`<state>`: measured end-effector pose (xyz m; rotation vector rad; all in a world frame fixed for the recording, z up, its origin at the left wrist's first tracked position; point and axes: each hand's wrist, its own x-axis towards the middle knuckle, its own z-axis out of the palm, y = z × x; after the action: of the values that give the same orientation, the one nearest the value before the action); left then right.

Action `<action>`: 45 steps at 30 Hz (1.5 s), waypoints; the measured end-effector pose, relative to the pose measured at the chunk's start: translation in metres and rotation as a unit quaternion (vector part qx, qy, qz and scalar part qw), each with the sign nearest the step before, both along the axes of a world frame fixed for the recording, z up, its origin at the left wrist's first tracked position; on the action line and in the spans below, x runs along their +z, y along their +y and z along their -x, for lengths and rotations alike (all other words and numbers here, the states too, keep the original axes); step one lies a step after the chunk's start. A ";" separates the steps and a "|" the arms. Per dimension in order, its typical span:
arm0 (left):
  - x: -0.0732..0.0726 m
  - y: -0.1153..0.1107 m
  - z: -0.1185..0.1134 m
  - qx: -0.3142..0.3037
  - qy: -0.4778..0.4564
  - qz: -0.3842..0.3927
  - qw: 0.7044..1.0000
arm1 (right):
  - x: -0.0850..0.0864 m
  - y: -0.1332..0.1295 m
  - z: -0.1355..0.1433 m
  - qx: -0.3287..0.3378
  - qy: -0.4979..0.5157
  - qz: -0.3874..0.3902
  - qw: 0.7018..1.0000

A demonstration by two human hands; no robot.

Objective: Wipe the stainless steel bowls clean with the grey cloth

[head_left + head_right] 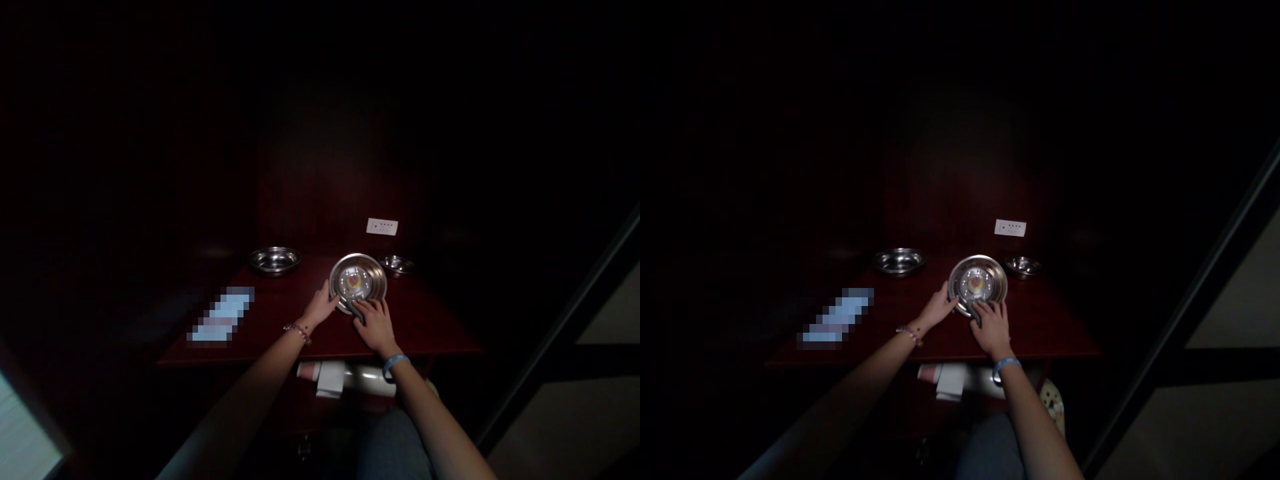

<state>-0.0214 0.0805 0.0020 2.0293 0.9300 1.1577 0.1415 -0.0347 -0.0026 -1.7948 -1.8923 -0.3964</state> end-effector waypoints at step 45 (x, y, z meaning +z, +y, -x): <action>0.011 -0.008 -0.001 -0.034 -0.066 -0.067 0.995 | -0.002 -0.001 -0.013 0.051 0.134 -0.179 0.973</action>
<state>-0.0208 0.0729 0.0134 2.0442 0.7312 1.3297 0.1549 -0.0357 -0.0044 -1.4282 -1.5998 -0.4054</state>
